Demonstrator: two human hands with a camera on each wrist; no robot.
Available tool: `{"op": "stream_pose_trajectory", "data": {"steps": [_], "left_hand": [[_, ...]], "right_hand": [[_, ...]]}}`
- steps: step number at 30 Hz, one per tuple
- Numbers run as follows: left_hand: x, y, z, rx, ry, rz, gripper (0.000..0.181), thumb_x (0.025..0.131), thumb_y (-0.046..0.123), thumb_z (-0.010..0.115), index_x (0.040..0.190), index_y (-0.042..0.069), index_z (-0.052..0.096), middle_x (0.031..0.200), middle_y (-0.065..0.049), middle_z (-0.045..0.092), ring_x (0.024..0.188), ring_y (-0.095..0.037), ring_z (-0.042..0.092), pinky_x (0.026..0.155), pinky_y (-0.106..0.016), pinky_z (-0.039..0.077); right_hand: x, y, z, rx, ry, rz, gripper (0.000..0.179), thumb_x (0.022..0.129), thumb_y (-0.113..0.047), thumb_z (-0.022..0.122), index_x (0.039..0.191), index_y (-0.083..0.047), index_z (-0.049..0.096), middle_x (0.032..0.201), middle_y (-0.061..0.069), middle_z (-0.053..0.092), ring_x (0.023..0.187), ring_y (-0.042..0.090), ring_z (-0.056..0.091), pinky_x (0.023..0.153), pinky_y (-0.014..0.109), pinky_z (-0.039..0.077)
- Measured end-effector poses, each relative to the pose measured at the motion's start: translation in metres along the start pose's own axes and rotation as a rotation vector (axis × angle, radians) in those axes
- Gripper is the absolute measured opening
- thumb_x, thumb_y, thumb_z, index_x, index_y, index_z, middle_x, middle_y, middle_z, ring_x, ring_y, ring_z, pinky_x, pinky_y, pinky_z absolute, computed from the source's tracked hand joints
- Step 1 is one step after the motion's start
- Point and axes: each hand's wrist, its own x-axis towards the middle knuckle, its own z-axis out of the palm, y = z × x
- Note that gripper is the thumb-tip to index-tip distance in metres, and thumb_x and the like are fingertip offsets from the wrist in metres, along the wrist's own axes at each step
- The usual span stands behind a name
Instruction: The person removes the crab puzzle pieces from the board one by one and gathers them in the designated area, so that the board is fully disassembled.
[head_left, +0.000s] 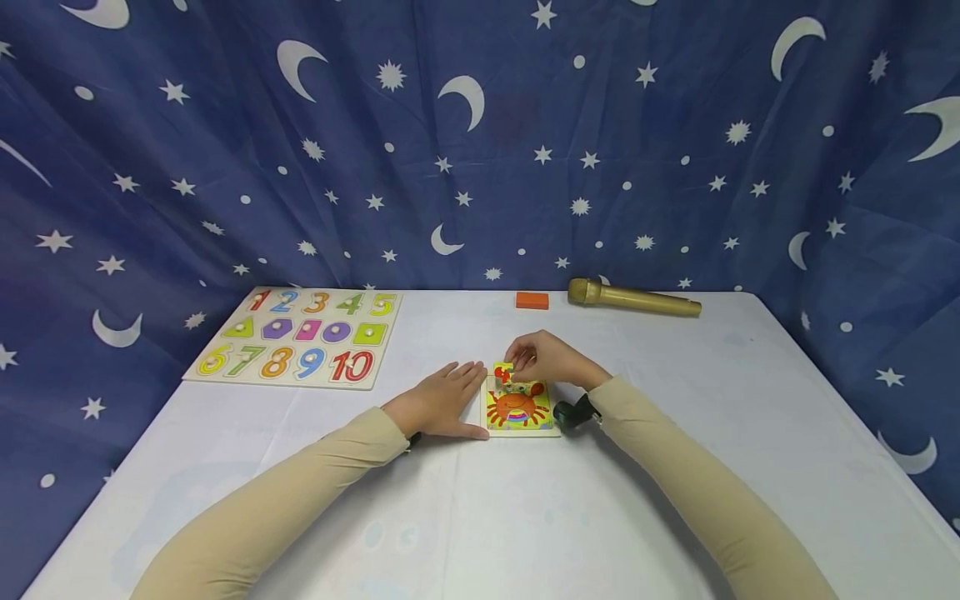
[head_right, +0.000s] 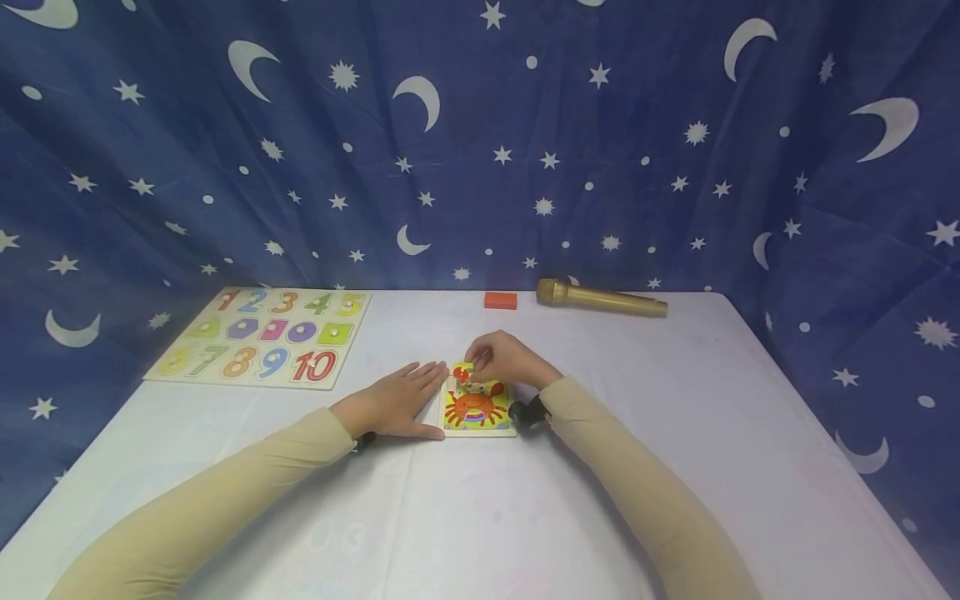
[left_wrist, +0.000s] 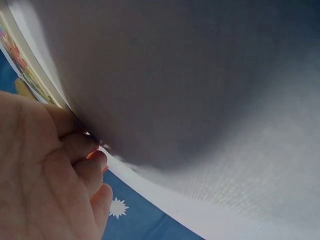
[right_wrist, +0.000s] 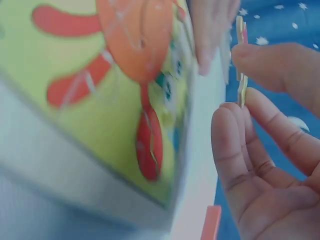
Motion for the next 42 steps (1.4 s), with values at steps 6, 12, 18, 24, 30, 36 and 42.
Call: {"op": "stream_pose_trajectory", "data": {"steps": [6, 12, 18, 24, 30, 36, 42], "left_hand": [[-0.001, 0.000, -0.002, -0.005, 0.005, 0.012, 0.101, 0.083, 0.072, 0.044, 0.150, 0.003, 0.015, 0.158, -0.011, 0.017, 0.146, -0.023, 0.017, 0.120, -0.039, 0.015], [-0.002, -0.001, -0.002, -0.013, 0.008, 0.009, 0.100, 0.083, 0.072, 0.045, 0.150, 0.003, 0.016, 0.158, -0.011, 0.016, 0.147, -0.024, 0.017, 0.120, -0.039, 0.015], [-0.002, -0.002, 0.000, 0.011, -0.004, -0.006, 0.101, 0.084, 0.073, 0.042, 0.151, 0.004, 0.013, 0.159, -0.010, 0.013, 0.147, -0.022, 0.014, 0.121, -0.038, 0.013], [-0.002, -0.002, -0.002, -0.016, 0.009, 0.001, 0.100, 0.083, 0.072, 0.045, 0.150, 0.003, 0.016, 0.158, -0.011, 0.015, 0.147, -0.023, 0.016, 0.121, -0.039, 0.015], [-0.003, -0.002, -0.002, -0.005, -0.007, -0.001, 0.101, 0.083, 0.073, 0.043, 0.151, 0.004, 0.014, 0.158, -0.011, 0.014, 0.147, -0.023, 0.015, 0.121, -0.038, 0.014], [-0.001, -0.002, 0.001, -0.010, -0.004, -0.001, 0.101, 0.083, 0.074, 0.043, 0.151, 0.005, 0.014, 0.159, -0.009, 0.014, 0.147, -0.022, 0.015, 0.121, -0.038, 0.014], [-0.001, 0.001, 0.002, -0.014, 0.005, 0.005, 0.101, 0.083, 0.073, 0.043, 0.151, 0.004, 0.014, 0.158, -0.010, 0.014, 0.147, -0.022, 0.015, 0.121, -0.038, 0.014]], "right_hand": [[-0.017, 0.013, -0.022, 0.059, 0.053, 0.008, 0.028, 0.078, -0.006, 0.073, 0.104, -0.002, 0.065, 0.093, 0.010, 0.064, 0.083, 0.014, 0.058, 0.081, 0.026, 0.054], [-0.040, 0.041, -0.053, 0.068, 0.116, 0.020, 0.031, 0.081, -0.005, 0.069, 0.110, 0.001, 0.062, 0.104, 0.016, 0.063, 0.091, 0.017, 0.059, 0.084, 0.028, 0.054], [-0.059, 0.076, -0.079, 0.045, 0.157, 0.102, 0.032, 0.082, -0.005, 0.067, 0.112, 0.003, 0.061, 0.108, 0.019, 0.062, 0.092, 0.015, 0.058, 0.076, 0.022, 0.052], [-0.072, 0.104, -0.096, 0.042, 0.184, 0.175, 0.032, 0.085, -0.006, 0.065, 0.115, 0.005, 0.059, 0.109, 0.020, 0.063, 0.089, 0.009, 0.058, 0.076, 0.018, 0.049], [-0.072, 0.124, -0.104, 0.044, 0.189, 0.193, 0.036, 0.083, -0.007, 0.069, 0.115, 0.007, 0.060, 0.099, 0.012, 0.064, 0.082, 0.004, 0.055, 0.072, 0.015, 0.047], [-0.070, 0.133, -0.105, 0.040, 0.156, 0.198, 0.035, 0.082, -0.010, 0.070, 0.112, 0.006, 0.061, 0.097, 0.009, 0.061, 0.081, 0.007, 0.053, 0.072, 0.018, 0.047], [-0.070, 0.135, -0.107, 0.017, 0.160, 0.190, 0.035, 0.081, -0.010, 0.071, 0.112, 0.004, 0.063, 0.097, 0.010, 0.061, 0.080, 0.009, 0.053, 0.071, 0.019, 0.046]]}}
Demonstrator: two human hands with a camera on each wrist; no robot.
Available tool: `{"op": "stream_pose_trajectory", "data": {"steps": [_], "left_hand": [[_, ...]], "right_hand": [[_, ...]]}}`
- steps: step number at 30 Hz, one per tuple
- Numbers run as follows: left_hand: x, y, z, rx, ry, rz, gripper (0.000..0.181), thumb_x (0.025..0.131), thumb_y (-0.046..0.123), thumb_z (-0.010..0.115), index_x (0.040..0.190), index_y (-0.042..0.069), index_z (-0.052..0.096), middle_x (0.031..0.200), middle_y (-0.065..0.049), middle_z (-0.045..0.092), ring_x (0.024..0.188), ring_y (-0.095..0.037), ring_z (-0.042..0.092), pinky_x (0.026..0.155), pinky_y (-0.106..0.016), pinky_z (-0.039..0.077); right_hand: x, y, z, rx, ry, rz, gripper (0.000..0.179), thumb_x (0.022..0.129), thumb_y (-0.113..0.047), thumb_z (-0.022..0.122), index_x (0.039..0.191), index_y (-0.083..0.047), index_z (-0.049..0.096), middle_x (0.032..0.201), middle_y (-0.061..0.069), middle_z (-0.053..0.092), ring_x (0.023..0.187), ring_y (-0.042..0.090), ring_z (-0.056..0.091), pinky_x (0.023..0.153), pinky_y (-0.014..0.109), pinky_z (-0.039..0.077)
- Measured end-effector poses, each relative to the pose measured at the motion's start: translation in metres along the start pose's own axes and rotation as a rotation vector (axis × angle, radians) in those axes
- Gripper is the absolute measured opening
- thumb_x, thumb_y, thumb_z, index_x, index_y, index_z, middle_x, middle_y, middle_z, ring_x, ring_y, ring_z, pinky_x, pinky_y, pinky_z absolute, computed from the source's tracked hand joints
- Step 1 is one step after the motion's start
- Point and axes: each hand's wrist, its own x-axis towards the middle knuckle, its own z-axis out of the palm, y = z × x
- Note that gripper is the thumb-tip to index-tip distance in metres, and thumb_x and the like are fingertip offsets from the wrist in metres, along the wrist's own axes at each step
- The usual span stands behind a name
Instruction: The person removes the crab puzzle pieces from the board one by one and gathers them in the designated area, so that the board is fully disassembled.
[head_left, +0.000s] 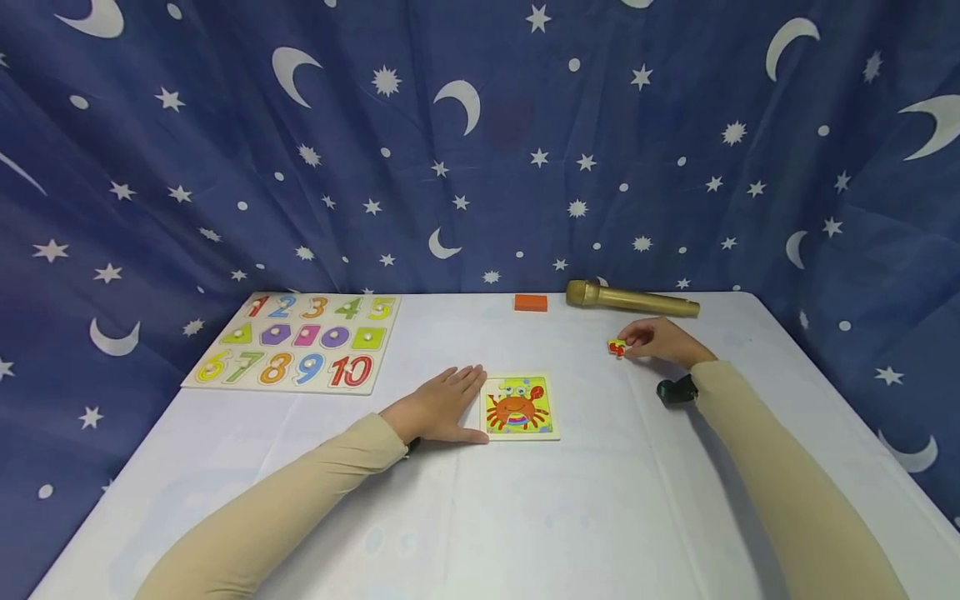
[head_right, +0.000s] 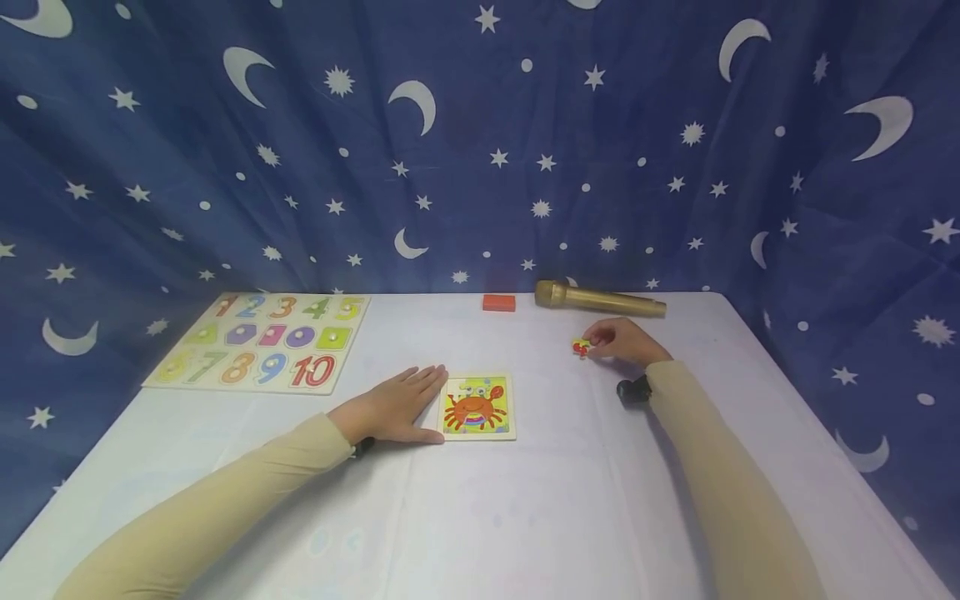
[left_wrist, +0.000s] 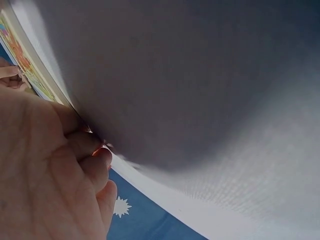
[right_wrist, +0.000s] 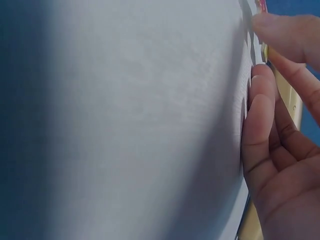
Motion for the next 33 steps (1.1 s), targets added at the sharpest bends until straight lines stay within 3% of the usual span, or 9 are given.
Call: {"op": "stream_pose_trajectory", "data": {"steps": [10, 16, 23, 33], "left_hand": [[-0.003, 0.003, -0.003, 0.016, -0.004, 0.002, 0.100, 0.083, 0.073, 0.042, 0.151, 0.004, 0.015, 0.158, -0.010, 0.015, 0.147, -0.022, 0.016, 0.121, -0.037, 0.015], [-0.003, 0.002, -0.002, 0.028, 0.006, 0.008, 0.101, 0.084, 0.073, 0.042, 0.150, 0.003, 0.015, 0.158, -0.011, 0.015, 0.147, -0.022, 0.016, 0.120, -0.038, 0.016], [-0.003, 0.002, -0.005, 0.013, 0.005, 0.004, 0.101, 0.084, 0.072, 0.043, 0.150, 0.002, 0.015, 0.158, -0.012, 0.016, 0.147, -0.023, 0.016, 0.121, -0.038, 0.015], [-0.001, 0.001, -0.003, 0.011, -0.005, -0.002, 0.100, 0.084, 0.072, 0.042, 0.151, 0.003, 0.013, 0.158, -0.011, 0.014, 0.147, -0.022, 0.015, 0.121, -0.037, 0.015]], "right_hand": [[0.001, -0.001, 0.000, -0.014, -0.026, 0.027, 0.039, 0.081, -0.015, 0.073, 0.114, 0.001, 0.063, 0.106, 0.015, 0.061, 0.087, 0.015, 0.051, 0.074, 0.021, 0.045], [0.001, -0.008, 0.002, -0.039, -0.022, 0.031, 0.039, 0.079, -0.015, 0.075, 0.114, 0.001, 0.065, 0.103, 0.015, 0.062, 0.084, 0.017, 0.047, 0.070, 0.021, 0.041], [0.000, -0.011, 0.003, -0.045, -0.004, 0.043, 0.042, 0.080, -0.013, 0.074, 0.117, 0.004, 0.062, 0.118, 0.023, 0.061, 0.086, 0.015, 0.049, 0.072, 0.018, 0.043], [0.003, -0.013, 0.008, -0.068, 0.010, 0.052, 0.036, 0.081, -0.010, 0.072, 0.113, 0.003, 0.065, 0.116, 0.022, 0.063, 0.085, 0.015, 0.050, 0.074, 0.021, 0.043]]}}
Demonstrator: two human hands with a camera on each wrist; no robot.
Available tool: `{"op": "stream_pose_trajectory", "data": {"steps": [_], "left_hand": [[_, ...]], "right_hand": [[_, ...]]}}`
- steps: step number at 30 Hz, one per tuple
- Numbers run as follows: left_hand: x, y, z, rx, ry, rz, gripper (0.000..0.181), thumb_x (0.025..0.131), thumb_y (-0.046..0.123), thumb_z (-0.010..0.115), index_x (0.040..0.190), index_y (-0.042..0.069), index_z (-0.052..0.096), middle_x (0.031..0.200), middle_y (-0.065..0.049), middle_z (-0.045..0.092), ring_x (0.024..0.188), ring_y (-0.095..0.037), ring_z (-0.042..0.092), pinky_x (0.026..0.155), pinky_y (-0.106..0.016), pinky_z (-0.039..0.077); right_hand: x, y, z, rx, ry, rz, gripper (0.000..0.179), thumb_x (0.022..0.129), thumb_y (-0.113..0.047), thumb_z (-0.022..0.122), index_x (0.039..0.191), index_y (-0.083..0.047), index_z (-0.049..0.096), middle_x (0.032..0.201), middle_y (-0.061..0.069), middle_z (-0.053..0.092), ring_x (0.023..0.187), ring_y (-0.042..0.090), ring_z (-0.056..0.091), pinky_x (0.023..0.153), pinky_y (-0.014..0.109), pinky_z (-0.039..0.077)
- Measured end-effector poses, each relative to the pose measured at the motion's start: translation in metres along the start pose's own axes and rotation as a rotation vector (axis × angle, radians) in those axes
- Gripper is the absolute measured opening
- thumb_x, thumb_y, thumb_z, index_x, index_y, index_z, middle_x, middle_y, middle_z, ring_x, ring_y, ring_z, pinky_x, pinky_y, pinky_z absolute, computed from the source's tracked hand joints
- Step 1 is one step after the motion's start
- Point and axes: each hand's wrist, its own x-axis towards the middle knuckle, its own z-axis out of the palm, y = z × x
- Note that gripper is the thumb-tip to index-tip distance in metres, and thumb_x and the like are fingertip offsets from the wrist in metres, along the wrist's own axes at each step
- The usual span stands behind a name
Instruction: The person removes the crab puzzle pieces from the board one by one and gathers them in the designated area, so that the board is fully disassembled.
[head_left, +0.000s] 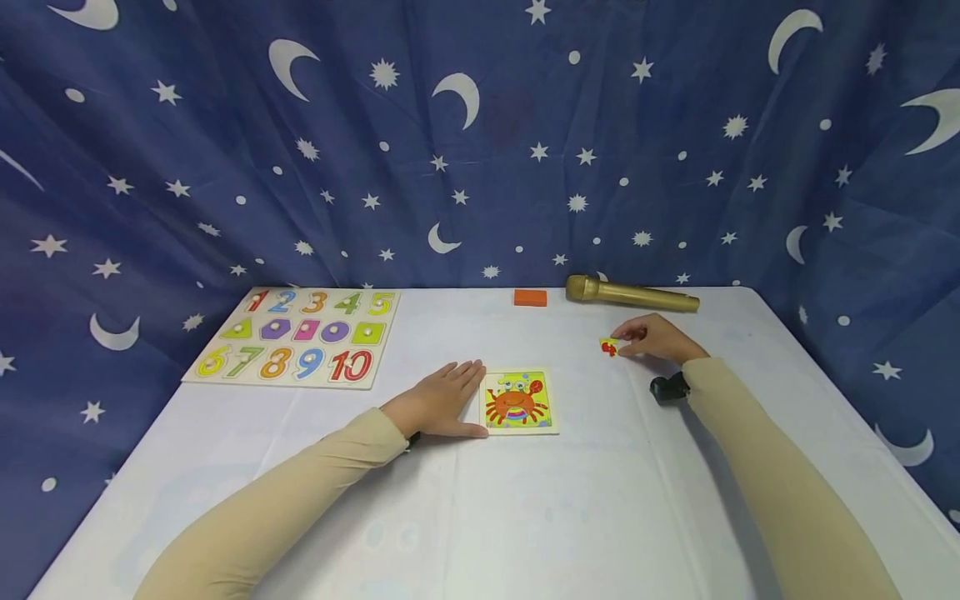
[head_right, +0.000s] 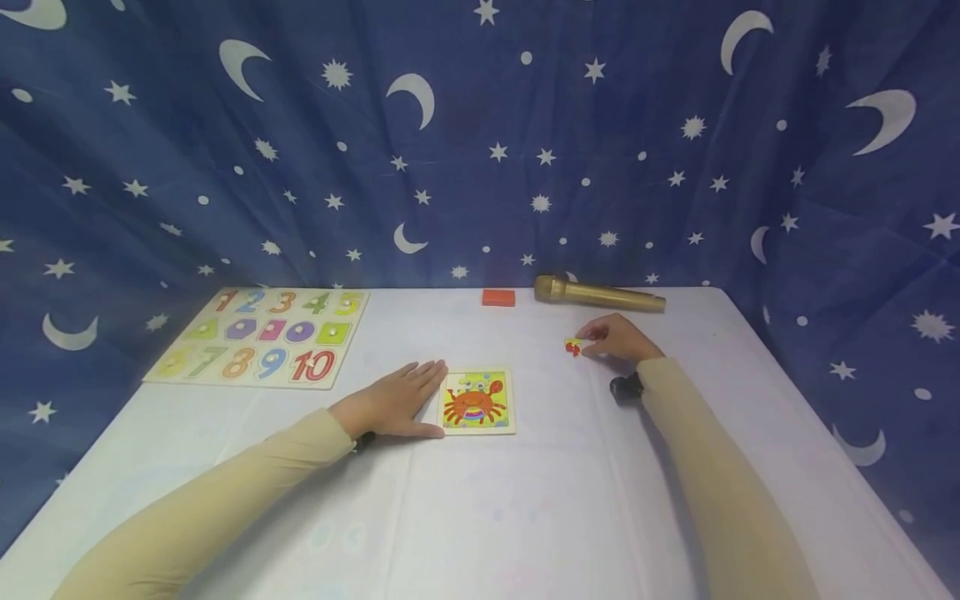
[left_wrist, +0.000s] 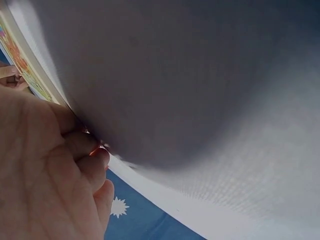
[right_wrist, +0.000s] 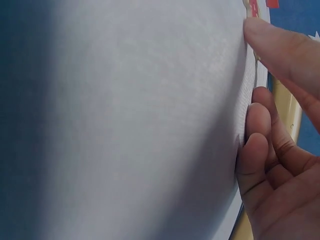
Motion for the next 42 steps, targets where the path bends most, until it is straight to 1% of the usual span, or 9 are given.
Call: {"op": "stream_pose_trajectory", "data": {"steps": [5, 10, 15, 19, 23, 28, 32, 37, 42], "left_hand": [[0.002, -0.001, 0.002, -0.007, 0.003, -0.001, 0.100, 0.084, 0.073, 0.042, 0.151, 0.003, 0.013, 0.158, -0.011, 0.014, 0.147, -0.022, 0.015, 0.121, -0.037, 0.014], [0.004, -0.001, 0.005, 0.004, -0.004, 0.008, 0.102, 0.083, 0.074, 0.040, 0.151, 0.003, 0.012, 0.158, -0.011, 0.013, 0.147, -0.023, 0.014, 0.121, -0.037, 0.014], [0.004, -0.001, 0.005, 0.005, 0.003, -0.003, 0.101, 0.083, 0.074, 0.041, 0.151, 0.004, 0.013, 0.159, -0.010, 0.014, 0.147, -0.022, 0.015, 0.121, -0.037, 0.015], [0.003, -0.001, 0.002, -0.005, -0.008, -0.009, 0.101, 0.083, 0.073, 0.042, 0.151, 0.003, 0.013, 0.159, -0.010, 0.014, 0.147, -0.021, 0.015, 0.121, -0.037, 0.014], [0.002, -0.001, 0.001, -0.006, -0.006, -0.005, 0.101, 0.084, 0.073, 0.042, 0.150, 0.003, 0.014, 0.158, -0.011, 0.014, 0.147, -0.022, 0.015, 0.121, -0.038, 0.015], [0.002, -0.001, 0.001, 0.008, -0.007, -0.002, 0.101, 0.084, 0.073, 0.042, 0.151, 0.003, 0.013, 0.158, -0.012, 0.014, 0.147, -0.022, 0.015, 0.120, -0.038, 0.016], [0.003, 0.000, 0.000, 0.006, -0.011, -0.001, 0.101, 0.084, 0.073, 0.041, 0.151, 0.003, 0.013, 0.158, -0.012, 0.013, 0.147, -0.022, 0.015, 0.120, -0.038, 0.015], [0.004, 0.000, 0.001, 0.018, -0.011, 0.000, 0.101, 0.083, 0.074, 0.040, 0.151, 0.003, 0.013, 0.158, -0.011, 0.014, 0.147, -0.022, 0.015, 0.120, -0.038, 0.016], [0.005, -0.001, 0.002, 0.015, -0.008, -0.001, 0.102, 0.083, 0.074, 0.040, 0.150, 0.003, 0.014, 0.158, -0.011, 0.015, 0.147, -0.022, 0.016, 0.120, -0.038, 0.017]], "right_hand": [[0.003, 0.003, 0.000, -0.011, -0.003, -0.001, 0.035, 0.081, -0.011, 0.072, 0.113, 0.002, 0.066, 0.115, 0.020, 0.063, 0.084, 0.015, 0.050, 0.073, 0.023, 0.043], [-0.001, 0.003, 0.000, 0.002, 0.000, -0.014, 0.040, 0.080, -0.013, 0.074, 0.116, 0.001, 0.064, 0.113, 0.019, 0.064, 0.087, 0.015, 0.052, 0.076, 0.023, 0.044], [-0.012, -0.009, -0.002, 0.056, 0.026, -0.014, 0.045, 0.083, -0.013, 0.071, 0.124, 0.000, 0.059, 0.117, 0.021, 0.061, 0.096, 0.022, 0.056, 0.079, 0.022, 0.047], [-0.020, -0.026, 0.003, 0.100, 0.034, -0.050, 0.045, 0.083, -0.011, 0.070, 0.125, 0.001, 0.057, 0.123, 0.021, 0.059, 0.103, 0.028, 0.057, 0.078, 0.019, 0.049], [-0.024, -0.051, 0.019, 0.070, 0.036, -0.152, 0.043, 0.080, -0.010, 0.073, 0.119, 0.002, 0.061, 0.113, 0.020, 0.064, 0.098, 0.028, 0.060, 0.077, 0.020, 0.050], [-0.021, -0.083, 0.048, 0.050, -0.034, -0.255, 0.041, 0.078, -0.012, 0.075, 0.115, 0.001, 0.064, 0.105, 0.018, 0.067, 0.094, 0.026, 0.061, 0.079, 0.028, 0.053], [-0.016, -0.101, 0.070, 0.053, -0.108, -0.296, 0.040, 0.077, -0.013, 0.076, 0.114, 0.000, 0.065, 0.105, 0.015, 0.068, 0.092, 0.023, 0.060, 0.082, 0.031, 0.053], [-0.008, -0.116, 0.088, 0.000, -0.168, -0.345, 0.039, 0.076, -0.014, 0.078, 0.111, -0.003, 0.066, 0.107, 0.011, 0.068, 0.092, 0.020, 0.059, 0.084, 0.032, 0.052], [0.004, -0.120, 0.098, -0.052, -0.208, -0.329, 0.037, 0.076, -0.016, 0.078, 0.110, -0.008, 0.068, 0.107, 0.006, 0.067, 0.094, 0.017, 0.059, 0.086, 0.030, 0.051]]}}
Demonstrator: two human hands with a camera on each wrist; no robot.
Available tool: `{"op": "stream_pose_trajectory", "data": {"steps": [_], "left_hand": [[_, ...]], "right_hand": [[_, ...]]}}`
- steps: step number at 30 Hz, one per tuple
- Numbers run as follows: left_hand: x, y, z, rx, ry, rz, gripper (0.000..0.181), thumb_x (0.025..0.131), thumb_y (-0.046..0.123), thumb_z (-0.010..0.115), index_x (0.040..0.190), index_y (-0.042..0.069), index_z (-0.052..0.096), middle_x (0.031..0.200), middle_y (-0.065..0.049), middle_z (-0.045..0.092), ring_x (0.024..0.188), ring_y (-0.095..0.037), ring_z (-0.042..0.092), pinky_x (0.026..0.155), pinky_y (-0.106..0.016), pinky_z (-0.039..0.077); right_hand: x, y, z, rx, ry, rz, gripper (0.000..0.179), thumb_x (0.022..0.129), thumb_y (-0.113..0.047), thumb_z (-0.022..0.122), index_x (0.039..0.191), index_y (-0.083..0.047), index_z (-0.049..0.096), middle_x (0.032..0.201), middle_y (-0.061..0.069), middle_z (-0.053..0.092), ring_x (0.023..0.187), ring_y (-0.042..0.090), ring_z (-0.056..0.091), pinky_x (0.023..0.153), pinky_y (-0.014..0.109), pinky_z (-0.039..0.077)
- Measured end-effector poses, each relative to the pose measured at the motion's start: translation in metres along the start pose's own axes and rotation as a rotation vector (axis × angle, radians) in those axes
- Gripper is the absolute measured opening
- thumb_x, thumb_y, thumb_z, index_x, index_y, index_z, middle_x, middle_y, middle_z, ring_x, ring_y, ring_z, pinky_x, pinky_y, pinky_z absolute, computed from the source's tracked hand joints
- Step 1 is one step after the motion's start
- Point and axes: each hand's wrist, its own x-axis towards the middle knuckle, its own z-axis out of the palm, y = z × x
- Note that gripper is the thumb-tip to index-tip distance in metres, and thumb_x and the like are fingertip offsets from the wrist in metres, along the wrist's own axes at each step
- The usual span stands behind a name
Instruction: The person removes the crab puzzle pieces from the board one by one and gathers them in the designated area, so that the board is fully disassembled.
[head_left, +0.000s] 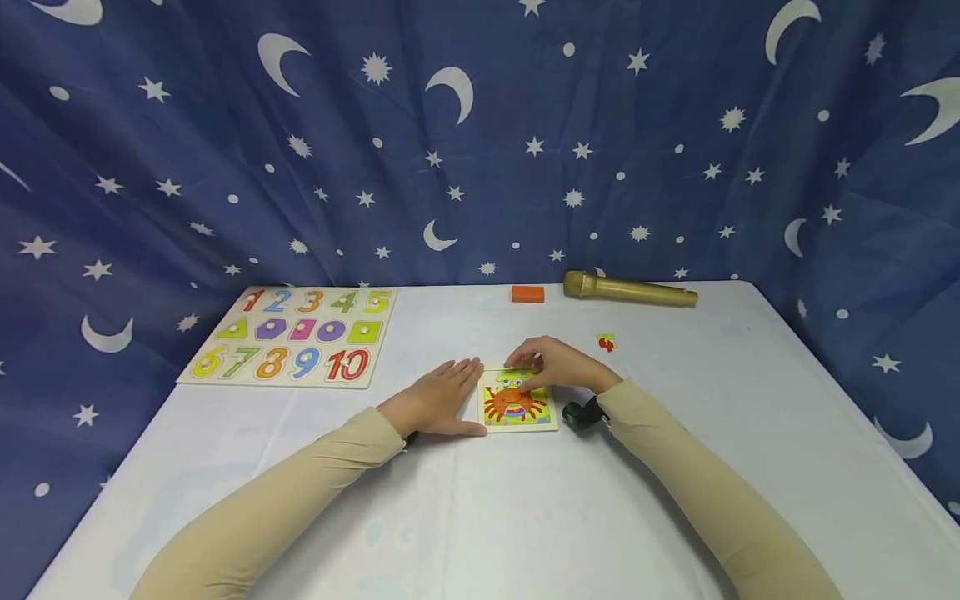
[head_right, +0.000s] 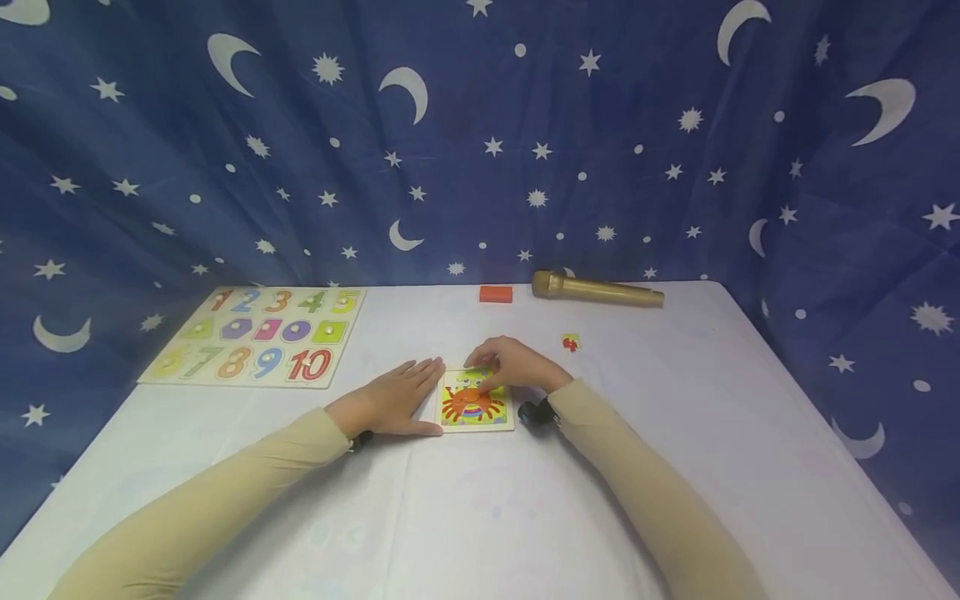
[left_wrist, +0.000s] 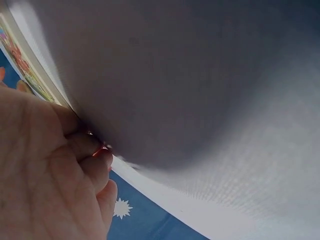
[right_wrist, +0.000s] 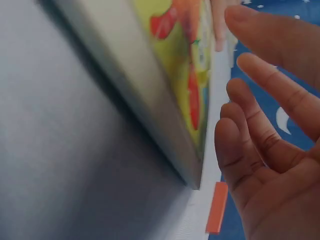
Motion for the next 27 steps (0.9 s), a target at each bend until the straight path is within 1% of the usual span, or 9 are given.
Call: {"op": "stream_pose_trajectory", "data": {"steps": [3, 7, 13, 18, 22, 27], "left_hand": [[0.000, -0.001, 0.002, -0.016, 0.000, -0.002, 0.102, 0.083, 0.075, 0.040, 0.150, 0.003, 0.014, 0.158, -0.011, 0.014, 0.147, -0.022, 0.016, 0.120, -0.038, 0.017], [0.000, -0.002, 0.003, -0.015, 0.003, -0.004, 0.102, 0.083, 0.075, 0.040, 0.151, 0.003, 0.013, 0.158, -0.011, 0.014, 0.147, -0.022, 0.016, 0.120, -0.038, 0.017], [0.000, -0.002, 0.003, -0.006, 0.004, 0.001, 0.102, 0.083, 0.075, 0.040, 0.151, 0.003, 0.013, 0.158, -0.011, 0.014, 0.147, -0.022, 0.015, 0.120, -0.038, 0.017], [0.000, -0.001, 0.002, -0.008, 0.006, -0.005, 0.102, 0.083, 0.075, 0.040, 0.151, 0.003, 0.013, 0.158, -0.011, 0.014, 0.147, -0.022, 0.015, 0.120, -0.038, 0.017], [0.000, -0.001, 0.003, -0.004, 0.008, -0.005, 0.102, 0.083, 0.075, 0.040, 0.151, 0.003, 0.013, 0.158, -0.010, 0.015, 0.147, -0.022, 0.015, 0.120, -0.038, 0.017], [0.000, -0.001, 0.002, -0.010, 0.009, -0.006, 0.102, 0.083, 0.075, 0.040, 0.151, 0.003, 0.014, 0.158, -0.010, 0.015, 0.147, -0.022, 0.016, 0.120, -0.038, 0.017]], "right_hand": [[0.008, 0.003, 0.002, -0.023, -0.034, 0.014, 0.036, 0.077, -0.016, 0.077, 0.111, -0.010, 0.069, 0.108, 0.006, 0.066, 0.095, 0.016, 0.059, 0.085, 0.028, 0.051], [0.014, 0.005, 0.001, -0.028, -0.077, 0.026, 0.035, 0.078, -0.012, 0.076, 0.112, -0.011, 0.069, 0.108, 0.006, 0.065, 0.093, 0.016, 0.056, 0.084, 0.026, 0.050], [0.018, 0.001, -0.004, -0.019, -0.149, 0.045, 0.037, 0.079, -0.007, 0.075, 0.115, -0.013, 0.069, 0.105, 0.006, 0.063, 0.089, 0.016, 0.050, 0.079, 0.022, 0.046], [0.019, -0.001, -0.007, -0.018, -0.206, 0.067, 0.040, 0.080, -0.003, 0.072, 0.118, -0.016, 0.068, 0.111, 0.005, 0.061, 0.094, 0.017, 0.050, 0.082, 0.023, 0.046], [0.020, 0.000, -0.007, -0.032, -0.223, 0.066, 0.041, 0.081, -0.002, 0.070, 0.118, -0.018, 0.067, 0.111, 0.005, 0.060, 0.095, 0.018, 0.050, 0.084, 0.025, 0.046], [0.019, 0.000, -0.004, -0.036, -0.207, 0.084, 0.040, 0.081, -0.001, 0.069, 0.118, -0.019, 0.068, 0.111, 0.005, 0.058, 0.099, 0.019, 0.050, 0.090, 0.030, 0.047]]}}
